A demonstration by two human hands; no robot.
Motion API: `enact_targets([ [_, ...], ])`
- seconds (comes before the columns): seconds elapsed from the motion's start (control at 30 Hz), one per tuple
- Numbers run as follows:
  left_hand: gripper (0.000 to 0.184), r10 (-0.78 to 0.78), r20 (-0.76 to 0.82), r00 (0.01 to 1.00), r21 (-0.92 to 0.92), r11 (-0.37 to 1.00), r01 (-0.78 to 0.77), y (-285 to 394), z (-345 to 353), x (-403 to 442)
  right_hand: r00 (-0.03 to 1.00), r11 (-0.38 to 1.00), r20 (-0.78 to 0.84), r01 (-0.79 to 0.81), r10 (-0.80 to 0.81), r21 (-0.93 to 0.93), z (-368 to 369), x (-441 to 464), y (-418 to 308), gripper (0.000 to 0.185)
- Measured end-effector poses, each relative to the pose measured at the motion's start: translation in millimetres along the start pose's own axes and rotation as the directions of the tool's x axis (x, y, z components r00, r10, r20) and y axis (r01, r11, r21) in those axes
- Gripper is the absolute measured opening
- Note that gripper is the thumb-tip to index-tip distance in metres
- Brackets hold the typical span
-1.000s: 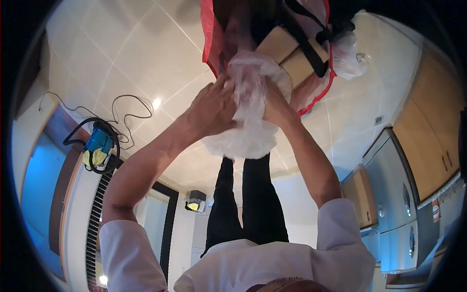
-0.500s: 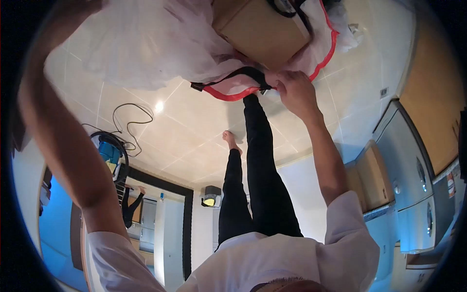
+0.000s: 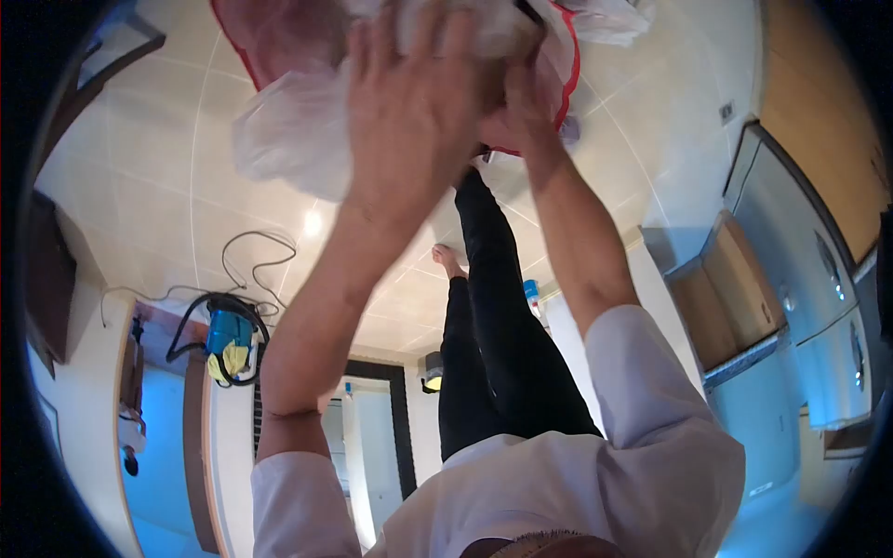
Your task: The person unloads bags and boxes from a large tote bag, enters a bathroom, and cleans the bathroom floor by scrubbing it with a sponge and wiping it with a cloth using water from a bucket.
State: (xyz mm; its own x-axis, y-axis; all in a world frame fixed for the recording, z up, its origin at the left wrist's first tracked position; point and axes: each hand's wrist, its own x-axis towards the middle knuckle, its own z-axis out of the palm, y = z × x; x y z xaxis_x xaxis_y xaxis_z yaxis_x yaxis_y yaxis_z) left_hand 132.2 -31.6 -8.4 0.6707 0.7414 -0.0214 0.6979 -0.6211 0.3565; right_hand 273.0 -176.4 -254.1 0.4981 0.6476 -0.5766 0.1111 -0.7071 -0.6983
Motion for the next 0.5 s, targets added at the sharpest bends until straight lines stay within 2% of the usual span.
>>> enact_targets([
  [0.03,0.062,-0.04,0.097,0.994,0.008,0.999,0.039,-19.2,15.1,-9.4,0.986,0.956,-0.031,-0.152,0.165,0.251,10.3,-3.3,-2.9,0.041],
  [0.07,0.061,-0.022,0.09,0.996,0.104,0.995,0.013,-38.9,26.8,-14.4,0.958,0.854,-0.018,-0.245,0.285,0.459,18.5,-6.2,-5.9,0.043],
  [0.13,0.06,-0.037,0.097,0.995,0.235,0.972,0.013,-86.0,41.8,-17.7,0.938,0.673,0.129,-0.323,0.322,0.665,38.9,-14.0,-18.2,0.047],
  [0.17,0.06,-0.066,0.121,0.99,0.274,0.961,0.03,-111.2,46.1,-20.8,0.936,0.638,0.216,-0.347,0.277,0.688,50.3,-18.4,-26.9,0.049],
  [0.2,0.059,-0.097,0.16,0.982,0.341,0.939,0.037,-137.2,50.3,-26.8,0.945,0.693,0.27,-0.322,0.187,0.645,59.6,-27.5,-36.7,0.052],
  [0.27,0.058,-0.13,0.194,0.972,0.412,0.91,0.04,-170.3,49.6,-33.9,0.955,0.898,0.289,-0.074,-0.062,0.434,76.3,-46.7,-60.1,0.05],
  [0.3,0.056,-0.146,0.183,0.972,0.416,0.908,0.058,-179.1,42.1,-38.0,0.955,0.895,0.291,-0.081,-0.055,0.438,79.3,-51.5,-67.3,0.05],
  [0.37,0.055,-0.164,0.174,0.971,0.431,0.899,0.074,-172.3,16.3,-38.1,0.929,0.832,0.371,-0.216,0.014,0.511,87.8,-56.3,-81.1,0.049],
  [0.43,0.051,-0.138,0.041,0.99,0.455,0.884,0.105,-117.1,-19.3,-23.3,0.919,0.858,0.393,-0.193,-0.011,0.476,83.3,-54.5,-80.8,0.045],
  [0.5,0.046,-0.116,-0.044,0.992,0.305,0.944,0.124,-61.0,-33.0,-9.6,0.885,0.886,0.465,-0.203,-0.016,0.417,81.3,-50.8,-74.5,0.04],
])
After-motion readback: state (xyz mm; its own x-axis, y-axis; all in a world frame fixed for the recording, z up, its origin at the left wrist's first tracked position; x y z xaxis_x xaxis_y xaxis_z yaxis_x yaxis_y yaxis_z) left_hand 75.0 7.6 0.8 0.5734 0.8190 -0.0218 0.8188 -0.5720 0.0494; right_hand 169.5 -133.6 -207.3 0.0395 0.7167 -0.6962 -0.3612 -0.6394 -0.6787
